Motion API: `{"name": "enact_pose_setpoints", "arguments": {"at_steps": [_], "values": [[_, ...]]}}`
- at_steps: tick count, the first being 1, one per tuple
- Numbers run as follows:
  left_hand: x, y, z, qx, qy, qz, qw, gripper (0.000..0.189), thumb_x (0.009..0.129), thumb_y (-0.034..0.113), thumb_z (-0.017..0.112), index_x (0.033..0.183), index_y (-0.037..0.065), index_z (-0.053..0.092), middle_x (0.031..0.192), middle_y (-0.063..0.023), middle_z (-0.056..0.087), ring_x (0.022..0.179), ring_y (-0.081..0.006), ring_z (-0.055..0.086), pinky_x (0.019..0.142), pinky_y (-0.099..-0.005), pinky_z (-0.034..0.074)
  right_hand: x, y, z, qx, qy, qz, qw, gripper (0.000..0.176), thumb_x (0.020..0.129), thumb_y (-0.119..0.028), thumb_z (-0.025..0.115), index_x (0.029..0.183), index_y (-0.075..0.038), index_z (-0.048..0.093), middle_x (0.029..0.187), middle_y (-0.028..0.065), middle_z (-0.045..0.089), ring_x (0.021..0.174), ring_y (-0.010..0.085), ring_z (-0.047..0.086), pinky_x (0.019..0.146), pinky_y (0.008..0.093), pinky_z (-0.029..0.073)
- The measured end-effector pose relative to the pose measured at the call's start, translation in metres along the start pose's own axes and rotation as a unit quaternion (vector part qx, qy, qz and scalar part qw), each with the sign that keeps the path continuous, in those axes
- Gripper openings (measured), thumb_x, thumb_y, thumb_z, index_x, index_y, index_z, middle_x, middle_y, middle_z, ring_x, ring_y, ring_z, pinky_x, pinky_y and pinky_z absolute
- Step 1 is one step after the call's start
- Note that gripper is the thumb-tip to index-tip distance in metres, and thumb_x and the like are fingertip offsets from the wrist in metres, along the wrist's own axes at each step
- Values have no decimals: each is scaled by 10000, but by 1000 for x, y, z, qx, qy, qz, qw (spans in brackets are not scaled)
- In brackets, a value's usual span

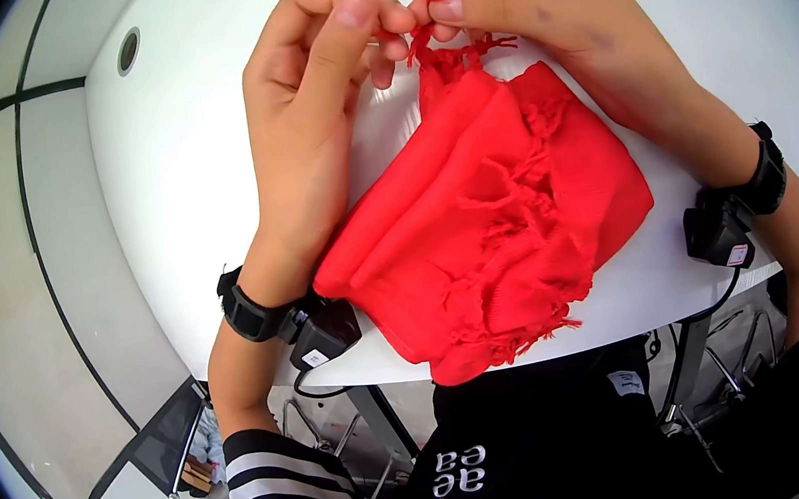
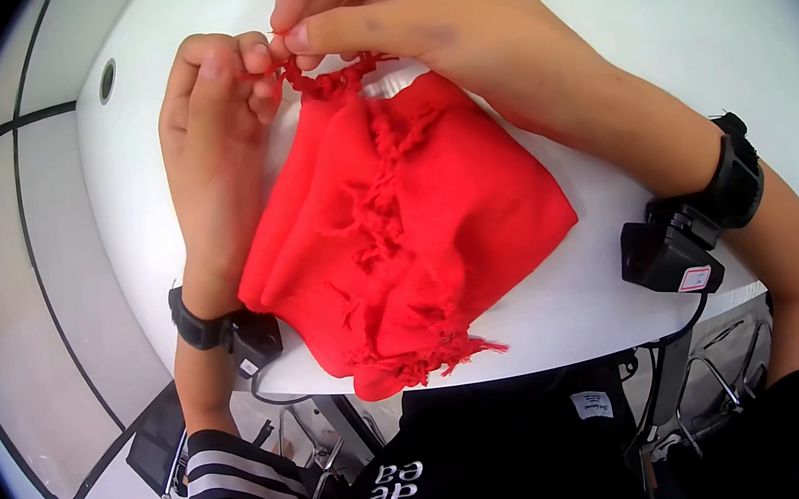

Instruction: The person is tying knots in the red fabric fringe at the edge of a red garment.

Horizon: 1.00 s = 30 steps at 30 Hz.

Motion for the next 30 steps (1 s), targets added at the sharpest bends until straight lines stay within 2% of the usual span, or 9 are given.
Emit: {"name": "enact_pose_setpoints", "arguments": {"at_steps": [4,7,10,12,14,16,19,29,30], "values": [[1,1,0,-61,71,-22,995,121,980,134,493,1001,35,560,1009,-73,621,786,-86,534,732,-238,430,1,1,-2,1,6,-16,1000,135,919,-94,608,1039,-32,600,976,88,670,922,152,636,853,279,515],[1,0,0,-21,76,-51,996,143,952,79,479,1061,25,556,1035,-76,612,787,-86,537,739,-234,430,3,2,-3,5,-6,-25,1000,121,920,-75,592,1034,-34,598,974,86,672,917,152,636,852,276,515],[0,0,2,127,23,-20,991,221,908,32,480,1110,12,568,1039,-61,627,814,-90,548,745,-236,426,4,5,-5,66,-53,-33,996,113,912,-54,585,1023,-35,598,974,86,672,913,152,636,848,276,515],[0,-1,1,117,18,-13,993,208,909,42,500,1100,12,577,1034,-59,633,816,-89,548,744,-236,426,-1,-1,-1,40,-24,-65,997,110,907,-48,584,1015,-35,599,975,85,672,911,154,637,835,280,520],[-2,1,2,109,16,-7,994,195,911,52,520,1090,12,586,1028,-56,640,817,-87,549,744,-235,426,5,4,-7,46,-36,-46,997,112,905,-49,586,1015,-35,600,975,84,672,905,153,637,826,280,523],[-3,5,8,129,24,-15,991,186,922,67,497,1083,-3,558,1015,-41,603,775,-77,445,764,-209,393,6,7,-7,50,-48,-29,997,113,904,-50,589,1016,-35,600,975,83,672,899,152,637,817,279,526],[-2,2,1,134,31,3,990,184,928,110,592,1082,9,601,1025,-53,653,827,-75,543,748,-220,418,6,7,-5,58,-35,-33,997,117,907,-53,592,1023,-36,601,973,81,673,887,149,639,799,269,528],[0,0,0,42,41,31,998,140,933,83,589,1053,11,594,1058,-53,636,864,-80,555,775,-218,429,0,2,-1,36,21,-17,999,152,912,-71,617,1055,-23,600,949,72,672,838,132,637,757,250,529],[-1,0,-1,47,21,27,998,138,955,96,541,1074,31,567,1074,-46,613,904,-83,529,799,-221,409,0,2,-1,35,22,-14,999,151,910,-66,617,1053,-20,598,935,72,670,831,129,635,754,247,529]]}}
Point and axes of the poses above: each hand's wrist, its own x-axis towards the middle knuckle, its own z-axis out of the palm, y = z × x, the point moved 3 cm from there along x, towards the middle knuckle
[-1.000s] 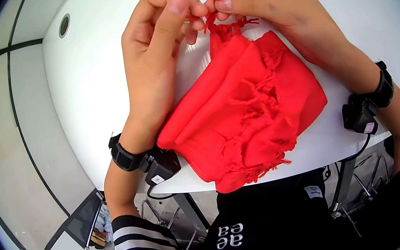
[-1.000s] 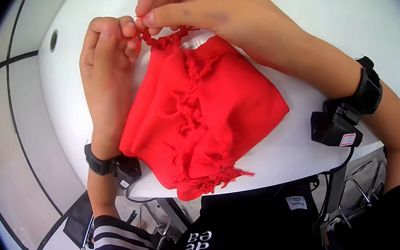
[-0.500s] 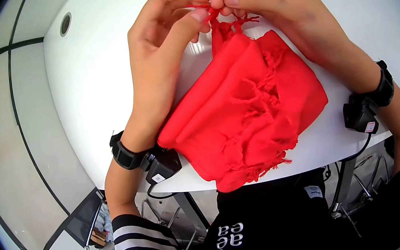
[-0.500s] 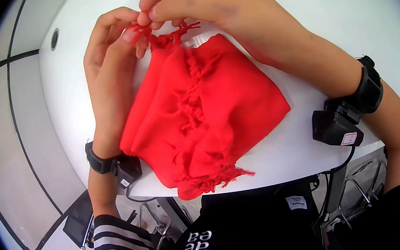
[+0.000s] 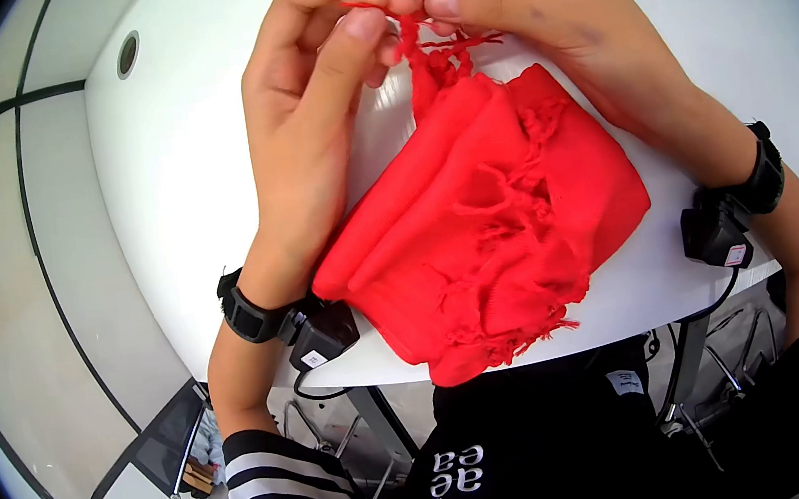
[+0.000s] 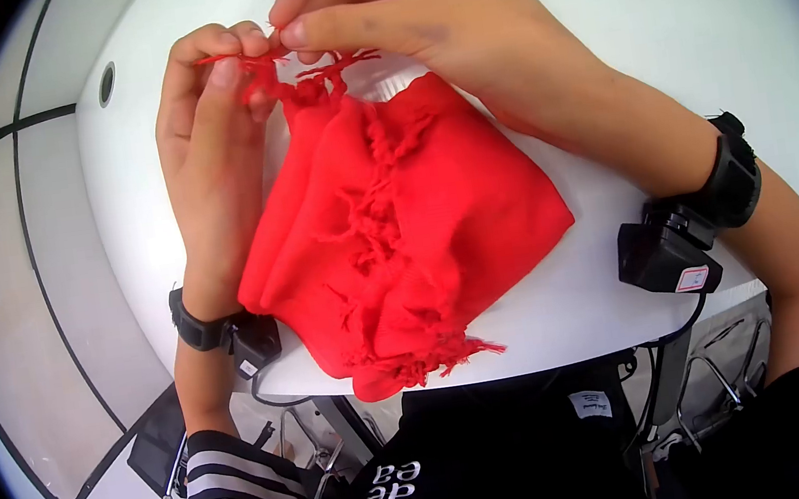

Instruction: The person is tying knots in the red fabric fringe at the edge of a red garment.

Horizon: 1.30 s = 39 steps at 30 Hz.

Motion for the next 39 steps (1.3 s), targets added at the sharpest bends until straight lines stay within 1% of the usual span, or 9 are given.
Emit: {"name": "enact_pose_setpoints", "arguments": {"at_steps": [3,7,19,23,25,28,33,37,39], "values": [[-2,1,5,33,-12,11,999,138,975,108,500,1094,48,538,1068,-39,595,933,-88,507,818,-222,391,3,0,-2,-29,-3,57,998,147,908,-60,615,1047,-16,597,905,71,660,827,123,632,756,245,528],[-2,5,5,126,9,19,992,140,964,105,524,1088,43,544,1007,-43,614,912,-100,541,805,-223,407,-1,1,2,-28,9,-1,1000,139,909,-57,610,1041,-15,595,885,66,653,826,119,631,763,243,527],[-1,7,11,91,-13,35,995,166,918,39,609,1076,-2,582,951,-48,643,864,-88,589,797,-223,455,-1,-4,3,-60,40,80,994,160,927,-97,606,1064,-16,613,923,71,671,823,130,640,744,238,531],[-1,9,12,114,-5,34,993,221,907,21,589,1125,17,560,903,-19,595,852,-94,543,802,-228,429,1,1,0,-43,14,8,999,156,910,-64,615,1047,-7,567,916,83,650,825,135,638,725,235,532],[1,5,10,149,-9,63,987,267,875,-2,623,1134,3,558,847,-10,606,734,-52,514,668,-208,405,1,2,0,-61,30,-22,997,161,902,-54,622,1035,-7,545,909,86,640,827,137,637,717,236,532],[1,4,10,166,-21,73,983,284,855,-25,614,1134,9,572,837,-5,602,701,-47,487,640,-204,378,2,3,2,-55,5,-24,998,169,889,-34,628,997,-11,500,893,83,610,826,137,629,698,234,519],[0,2,11,214,-13,69,974,257,839,-23,624,1093,14,632,810,-5,600,688,-57,503,650,-212,411,-5,-6,10,-210,26,-113,971,157,886,-6,617,944,-17,472,874,71,574,805,128,604,688,237,481],[1,1,9,259,-13,106,960,196,841,-10,631,1032,7,676,798,-15,611,691,-66,533,662,-219,441,-5,-4,8,-164,19,-106,981,163,881,-6,622,938,-22,470,865,67,573,803,128,601,696,240,480],[1,0,9,253,-10,102,962,171,847,-2,634,1013,4,677,802,-16,618,688,-66,538,664,-216,439,-5,-5,8,-226,23,-108,968,165,880,-8,625,933,-23,470,864,70,579,811,128,605,700,240,485]]}}
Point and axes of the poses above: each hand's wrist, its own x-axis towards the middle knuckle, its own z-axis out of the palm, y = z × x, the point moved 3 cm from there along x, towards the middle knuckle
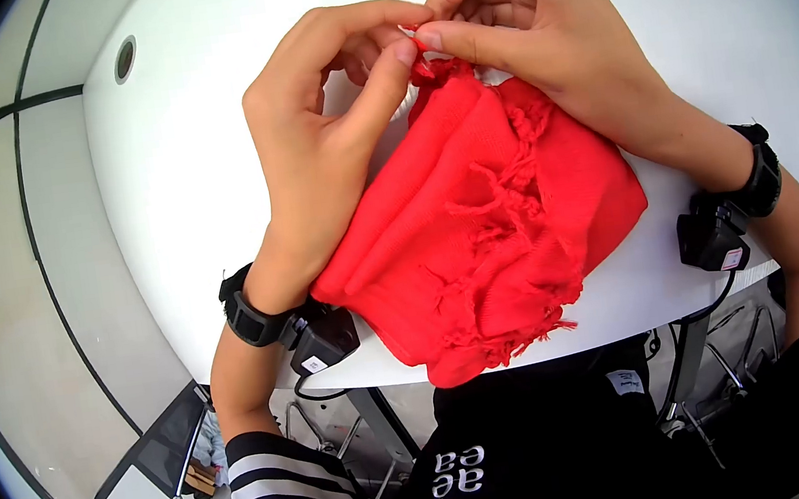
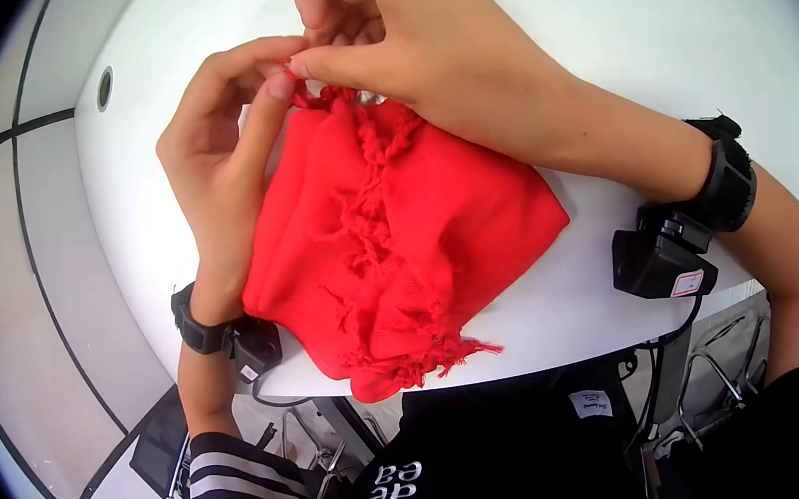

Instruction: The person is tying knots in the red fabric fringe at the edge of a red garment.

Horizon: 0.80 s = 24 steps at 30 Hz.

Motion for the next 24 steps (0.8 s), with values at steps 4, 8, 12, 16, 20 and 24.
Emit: {"name": "enact_pose_setpoints", "arguments": {"at_steps": [4,8,12,16,20,24], "values": [[-1,0,-1,-25,4,-32,999,110,867,24,642,971,-4,663,813,-16,635,684,-63,544,666,-206,430,0,1,1,52,5,19,998,162,880,-9,626,928,-20,471,867,75,587,825,128,609,715,242,493],[-1,0,0,-55,10,-52,997,80,878,32,640,949,-5,643,814,-14,642,688,-60,545,667,-200,422,0,2,0,87,1,46,995,133,896,-29,610,953,-4,493,890,88,608,838,134,614,742,247,500],[-1,1,0,-61,15,-49,997,78,878,32,642,946,-5,634,822,-17,648,693,-59,549,665,-200,422,2,4,-2,109,-37,44,992,128,913,-68,601,985,21,544,898,95,623,836,137,614,750,249,503],[-1,1,-1,-57,11,-53,997,82,871,21,647,946,-10,636,840,-25,656,705,-62,564,665,-200,436,0,-3,0,26,-32,16,999,127,913,-78,603,975,29,573,874,91,628,825,137,613,750,252,505],[0,4,-2,-56,6,-63,996,90,871,23,653,953,-14,637,858,-34,662,723,-71,586,687,-205,461,2,-1,-5,74,-44,60,994,126,920,-81,591,975,32,582,861,93,638,799,138,613,748,254,504],[0,6,-3,-93,1,-102,990,104,881,36,655,967,-17,631,882,-51,668,772,-88,614,746,-220,490,0,1,1,31,-38,12,999,130,935,-86,572,976,37,578,870,98,641,788,135,613,743,244,502]]}}
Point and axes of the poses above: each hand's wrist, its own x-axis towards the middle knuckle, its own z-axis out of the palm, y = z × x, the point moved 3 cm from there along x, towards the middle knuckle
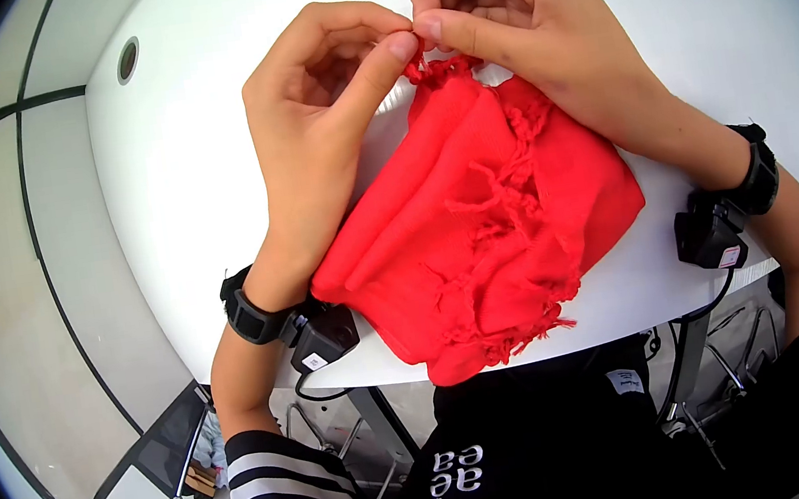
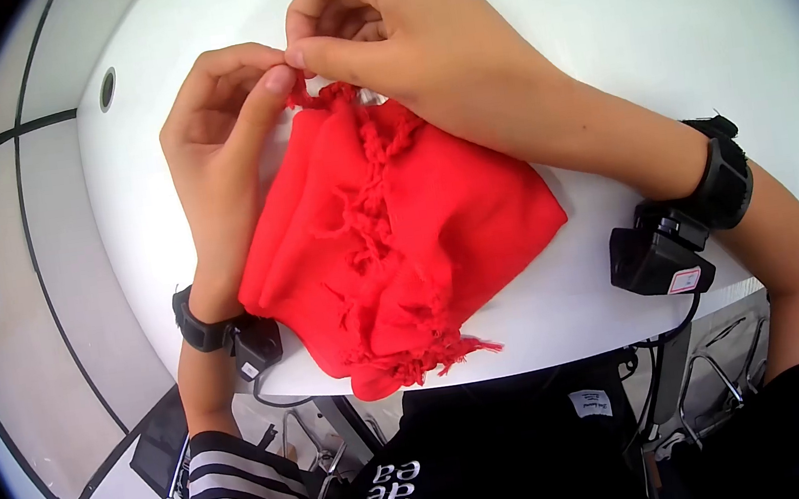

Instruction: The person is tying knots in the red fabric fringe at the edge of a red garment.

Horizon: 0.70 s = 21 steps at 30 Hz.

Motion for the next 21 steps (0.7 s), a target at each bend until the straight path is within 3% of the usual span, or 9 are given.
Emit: {"name": "enact_pose_setpoints", "arguments": {"at_steps": [3,6,10,13,15,19,21], "values": [[1,0,0,-12,-4,-13,1000,113,888,44,651,979,-17,626,900,-60,669,805,-98,621,776,-228,494,3,9,-2,100,10,60,993,124,945,-83,556,971,37,566,863,94,632,800,130,610,731,234,499],[1,0,-1,-20,-1,-17,1000,117,893,49,647,988,-16,624,913,-66,669,821,-104,620,790,-231,491,1,6,-1,123,2,46,991,117,951,-83,547,969,33,553,864,89,622,809,123,604,724,227,492],[1,-1,0,-13,-5,-17,1000,115,898,51,640,988,-16,616,909,-64,663,817,-103,616,782,-230,484,4,14,-1,136,-1,49,989,116,948,-80,553,979,32,545,870,83,616,816,119,597,725,228,488],[1,1,2,-41,-15,-27,999,107,903,42,628,988,-17,604,902,-58,653,809,-102,609,772,-231,478,2,7,-2,67,9,65,996,104,943,-71,557,979,25,544,874,84,614,813,119,596,728,230,485],[0,-1,1,-45,-18,-24,999,107,905,41,623,991,-17,599,901,-57,649,808,-102,606,771,-233,477,-1,3,-2,59,37,-39,997,101,930,-67,573,982,16,548,870,89,616,820,123,598,737,241,487],[0,-2,0,-59,-15,-29,998,107,910,43,612,998,-14,591,907,-56,643,807,-102,600,775,-234,471,1,1,-4,94,56,-4,994,123,908,-70,598,998,7,565,879,94,633,821,133,604,756,254,489],[1,-2,0,-55,-17,-28,998,105,912,45,610,997,-13,590,905,-56,642,805,-101,600,774,-234,472,3,2,-2,-86,17,-113,990,161,885,-78,625,1020,3,589,895,94,648,815,139,608,761,262,492]]}}
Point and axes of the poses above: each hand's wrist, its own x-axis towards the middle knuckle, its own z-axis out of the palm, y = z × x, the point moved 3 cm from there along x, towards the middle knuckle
